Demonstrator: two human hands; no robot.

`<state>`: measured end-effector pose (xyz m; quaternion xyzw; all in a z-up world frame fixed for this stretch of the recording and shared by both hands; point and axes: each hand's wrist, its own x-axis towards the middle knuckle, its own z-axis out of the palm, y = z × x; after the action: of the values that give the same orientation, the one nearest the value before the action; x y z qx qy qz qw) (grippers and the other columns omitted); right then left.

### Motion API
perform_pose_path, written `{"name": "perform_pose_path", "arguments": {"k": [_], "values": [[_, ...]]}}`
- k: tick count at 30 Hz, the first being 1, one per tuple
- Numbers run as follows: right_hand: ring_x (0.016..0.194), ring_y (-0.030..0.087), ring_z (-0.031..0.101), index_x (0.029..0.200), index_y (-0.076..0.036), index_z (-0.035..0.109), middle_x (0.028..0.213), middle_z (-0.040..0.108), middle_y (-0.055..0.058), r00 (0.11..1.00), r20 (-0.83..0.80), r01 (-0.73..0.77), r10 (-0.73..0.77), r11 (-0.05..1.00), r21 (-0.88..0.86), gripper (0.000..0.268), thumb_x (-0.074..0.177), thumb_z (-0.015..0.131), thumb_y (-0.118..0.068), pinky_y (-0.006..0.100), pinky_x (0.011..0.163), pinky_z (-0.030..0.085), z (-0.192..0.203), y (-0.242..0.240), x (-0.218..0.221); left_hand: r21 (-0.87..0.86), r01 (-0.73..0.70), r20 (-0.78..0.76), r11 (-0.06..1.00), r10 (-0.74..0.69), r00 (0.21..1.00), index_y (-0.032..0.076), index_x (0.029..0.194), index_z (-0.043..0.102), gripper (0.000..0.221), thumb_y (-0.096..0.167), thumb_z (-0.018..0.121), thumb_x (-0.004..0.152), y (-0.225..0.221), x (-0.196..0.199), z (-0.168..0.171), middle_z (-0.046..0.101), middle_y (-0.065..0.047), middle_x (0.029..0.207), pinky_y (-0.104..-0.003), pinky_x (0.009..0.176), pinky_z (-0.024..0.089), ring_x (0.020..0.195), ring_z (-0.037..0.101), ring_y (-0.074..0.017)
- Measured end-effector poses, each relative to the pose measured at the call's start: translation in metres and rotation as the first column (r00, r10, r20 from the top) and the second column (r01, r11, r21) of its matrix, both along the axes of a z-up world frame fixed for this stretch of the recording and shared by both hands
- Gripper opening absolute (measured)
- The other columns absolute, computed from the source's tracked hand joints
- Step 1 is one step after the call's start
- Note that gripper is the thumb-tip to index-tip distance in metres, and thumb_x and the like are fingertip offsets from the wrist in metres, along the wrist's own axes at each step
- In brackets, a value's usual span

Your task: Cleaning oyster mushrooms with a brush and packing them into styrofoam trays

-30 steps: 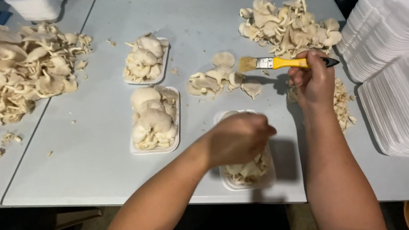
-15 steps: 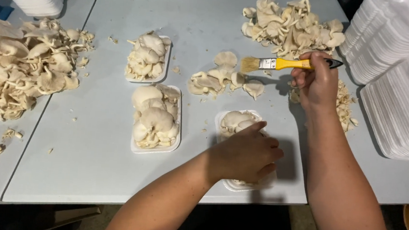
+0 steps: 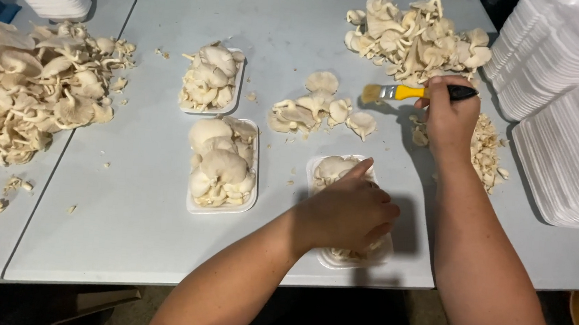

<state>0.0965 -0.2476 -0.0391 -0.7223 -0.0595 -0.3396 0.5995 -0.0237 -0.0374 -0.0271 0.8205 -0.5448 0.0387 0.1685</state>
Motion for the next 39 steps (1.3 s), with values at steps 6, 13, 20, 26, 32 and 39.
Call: {"name": "perform_pose_path", "arguments": {"k": [6,13,20,26,32,39], "values": [[0.062,0.018,0.062,0.101,-0.004,0.072,0.069,0.066,0.014,0.994,0.048,0.103,-0.097,0.983,-0.151,0.014,0.109,0.064,-0.014,0.029,0.064,0.047,-0.017,-0.016,0.01,-0.203,0.059,-0.058,0.977,-0.072,0.996,0.007,0.097,0.071,0.029,0.034,0.059,0.093,0.004,0.002,0.004,0.075,-0.014,0.08,-0.072,0.118,0.025,0.094,0.075,-0.0381],[0.08,0.042,0.071,0.107,-0.015,0.075,0.081,0.071,0.02,0.931,-0.048,0.295,-0.362,0.822,-0.487,0.021,0.109,0.066,-0.034,0.047,0.072,0.053,-0.024,-0.022,0.015,-0.428,-0.269,-0.274,0.863,0.16,0.948,0.021,0.103,0.075,0.024,0.024,0.052,0.101,0.014,0.045,-0.008,0.077,-0.006,0.087,-0.06,0.117,0.039,0.096,0.076,-0.0277],[0.043,0.016,0.051,0.097,-0.007,0.069,0.065,0.065,0.012,0.95,-0.29,-0.119,0.112,0.993,-0.006,0.019,0.101,0.06,-0.024,0.027,0.048,0.039,-0.013,0.016,-0.001,-0.534,-0.73,-0.603,0.427,0.413,0.683,0.002,0.126,0.068,0.035,0.003,0.052,0.096,0.049,0.101,-0.036,0.074,-0.018,0.113,-0.049,0.1,0.054,0.112,0.07,-0.0368],[0.042,0.014,0.05,0.099,-0.007,0.069,0.066,0.064,0.013,0.984,-0.172,-0.039,0.05,0.997,0.066,0.018,0.104,0.059,-0.021,0.025,0.046,0.039,-0.009,0.008,0.005,-0.433,-0.77,-0.574,0.468,0.515,0.636,0.0,0.123,0.07,0.033,0.006,0.052,0.097,0.044,0.119,-0.061,0.073,-0.02,0.11,-0.047,0.094,0.057,0.108,0.071,-0.038],[0.061,0.017,0.061,0.105,-0.014,0.072,0.076,0.071,0.01,0.957,-0.279,0.027,-0.076,0.984,-0.175,0.016,0.106,0.064,-0.027,0.029,0.057,0.047,-0.03,0.007,0.012,-0.313,-0.796,-0.585,0.518,0.555,0.592,0.004,0.126,0.07,0.033,0.012,0.054,0.099,0.038,0.127,-0.077,0.073,-0.017,0.114,-0.048,0.094,0.057,0.112,0.07,-0.0369],[0.047,0.017,0.054,0.102,-0.005,0.069,0.071,0.067,0.015,0.926,-0.342,-0.165,0.159,0.986,0.01,0.02,0.103,0.059,-0.022,0.027,0.05,0.044,-0.013,0.028,-0.002,-0.274,-0.74,-0.418,0.614,0.617,0.666,-0.005,0.132,0.064,0.041,0.0,0.061,0.092,0.041,0.127,-0.074,0.068,-0.026,0.117,-0.046,0.092,0.059,0.108,0.07,-0.0411]]}}
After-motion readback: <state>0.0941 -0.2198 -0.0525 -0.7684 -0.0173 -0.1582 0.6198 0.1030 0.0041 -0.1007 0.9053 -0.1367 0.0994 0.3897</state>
